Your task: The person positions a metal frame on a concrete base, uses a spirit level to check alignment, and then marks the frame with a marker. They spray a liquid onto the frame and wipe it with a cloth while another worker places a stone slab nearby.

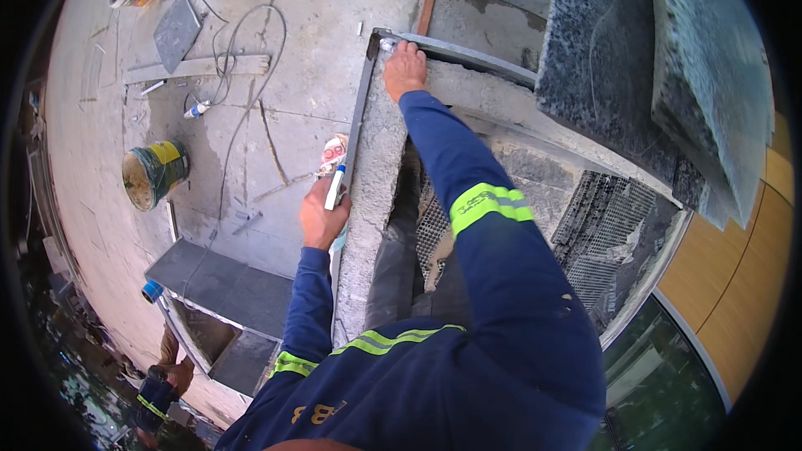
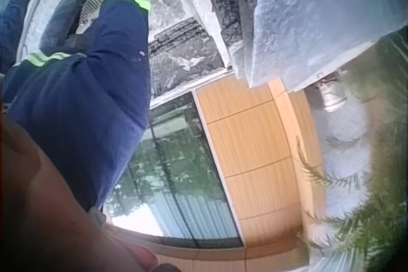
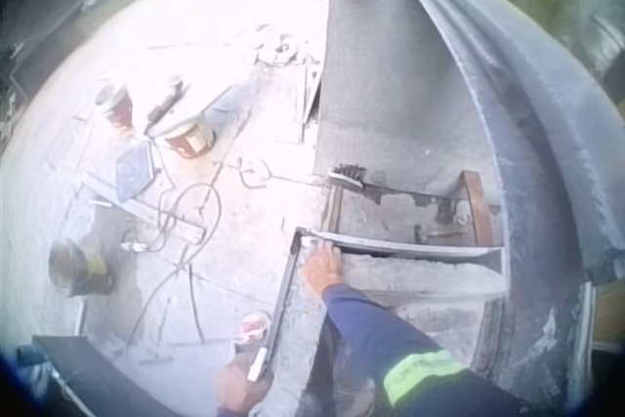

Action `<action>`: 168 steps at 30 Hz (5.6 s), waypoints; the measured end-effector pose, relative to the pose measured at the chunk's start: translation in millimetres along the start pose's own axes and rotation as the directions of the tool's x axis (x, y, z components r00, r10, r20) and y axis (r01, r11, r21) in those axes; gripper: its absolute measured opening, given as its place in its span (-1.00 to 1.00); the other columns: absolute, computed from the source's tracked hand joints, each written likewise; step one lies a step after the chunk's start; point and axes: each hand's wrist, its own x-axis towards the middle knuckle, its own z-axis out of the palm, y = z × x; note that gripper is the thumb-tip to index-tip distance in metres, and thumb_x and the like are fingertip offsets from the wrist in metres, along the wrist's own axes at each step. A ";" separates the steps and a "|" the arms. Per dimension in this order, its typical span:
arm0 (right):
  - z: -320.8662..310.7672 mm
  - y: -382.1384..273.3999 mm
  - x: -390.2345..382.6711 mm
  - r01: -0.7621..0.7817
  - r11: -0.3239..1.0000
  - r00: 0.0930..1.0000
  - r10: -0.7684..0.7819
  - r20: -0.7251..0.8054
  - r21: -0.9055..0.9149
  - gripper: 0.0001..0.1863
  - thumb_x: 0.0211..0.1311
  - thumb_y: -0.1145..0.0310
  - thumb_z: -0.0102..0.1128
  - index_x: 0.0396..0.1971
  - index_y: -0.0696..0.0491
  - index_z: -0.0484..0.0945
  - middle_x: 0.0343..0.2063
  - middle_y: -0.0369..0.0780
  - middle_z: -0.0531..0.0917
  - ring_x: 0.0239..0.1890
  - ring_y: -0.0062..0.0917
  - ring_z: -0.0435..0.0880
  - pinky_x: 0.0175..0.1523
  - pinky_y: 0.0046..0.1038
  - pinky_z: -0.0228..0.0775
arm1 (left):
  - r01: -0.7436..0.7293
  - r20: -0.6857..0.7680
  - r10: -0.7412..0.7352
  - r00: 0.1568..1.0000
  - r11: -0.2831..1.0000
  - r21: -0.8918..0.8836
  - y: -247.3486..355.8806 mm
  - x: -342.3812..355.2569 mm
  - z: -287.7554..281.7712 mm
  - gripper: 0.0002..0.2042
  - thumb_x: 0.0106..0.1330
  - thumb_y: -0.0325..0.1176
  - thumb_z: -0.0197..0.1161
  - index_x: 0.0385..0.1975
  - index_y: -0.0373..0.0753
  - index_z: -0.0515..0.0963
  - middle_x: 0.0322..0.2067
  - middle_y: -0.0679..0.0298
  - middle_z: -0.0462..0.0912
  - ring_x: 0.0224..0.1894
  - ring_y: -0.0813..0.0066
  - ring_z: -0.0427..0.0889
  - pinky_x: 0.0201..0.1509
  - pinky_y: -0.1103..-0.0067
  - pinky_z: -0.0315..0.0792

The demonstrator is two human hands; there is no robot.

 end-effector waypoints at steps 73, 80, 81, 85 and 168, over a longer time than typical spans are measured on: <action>5.8 25.4 -57.7 -0.215 -0.952 0.873 -0.086 0.481 0.219 -0.54 0.62 -0.02 -0.12 -0.13 0.09 0.56 -0.37 -0.19 0.68 -0.40 -0.45 0.57 -0.28 -0.42 0.50 | -0.251 0.294 0.203 0.934 0.958 0.135 139.2 142.3 33.7 -0.54 0.15 -0.03 0.55 -0.24 -0.35 0.63 -0.31 -0.19 0.75 -0.18 -0.20 0.76 -0.07 0.18 0.60; -30.0 19.5 -72.8 -0.132 -0.966 0.906 -0.025 0.423 0.224 -0.52 0.61 -0.02 -0.16 -0.06 0.11 0.54 -0.27 -0.15 0.72 -0.23 -0.36 0.67 -0.03 -0.25 0.56 | -0.258 0.382 0.220 0.898 0.965 0.051 143.3 145.7 35.4 -0.48 0.32 0.05 0.45 -0.04 -0.36 0.66 -0.27 -0.07 0.77 -0.20 0.06 0.78 -0.05 0.30 0.59; -28.2 23.8 -74.2 -0.107 -0.971 0.918 -0.014 0.395 0.214 -0.51 0.61 -0.02 -0.18 -0.04 0.12 0.54 -0.23 -0.15 0.72 -0.17 -0.34 0.68 0.03 -0.22 0.56 | -0.241 0.403 0.227 0.887 0.970 -0.016 147.2 145.2 35.5 -0.47 0.37 0.05 0.43 0.01 -0.36 0.66 -0.24 -0.02 0.78 -0.20 0.15 0.78 -0.04 0.33 0.59; -44.1 21.3 -77.3 -0.098 -0.971 0.920 -0.004 0.392 0.218 -0.52 0.61 0.00 -0.18 -0.05 0.13 0.52 -0.18 -0.07 0.73 -0.13 -0.29 0.72 0.04 -0.24 0.58 | 0.052 0.463 0.198 0.864 0.879 -0.474 116.8 142.7 43.3 -0.51 0.51 0.01 0.32 0.15 -0.32 0.61 -0.09 0.20 0.76 -0.15 0.35 0.73 -0.01 0.42 0.58; -50.7 26.6 -96.4 -0.240 -0.895 0.874 -0.030 0.486 0.376 -0.54 0.56 0.14 -0.18 0.06 0.22 0.51 -0.12 -0.06 0.75 -0.05 -0.26 0.76 0.08 -0.26 0.60 | -0.040 0.198 -0.006 0.980 0.973 0.226 140.1 127.5 59.6 -0.63 0.14 -0.02 0.51 -0.23 -0.17 0.74 -0.24 -0.04 0.80 -0.12 -0.06 0.79 -0.01 0.19 0.63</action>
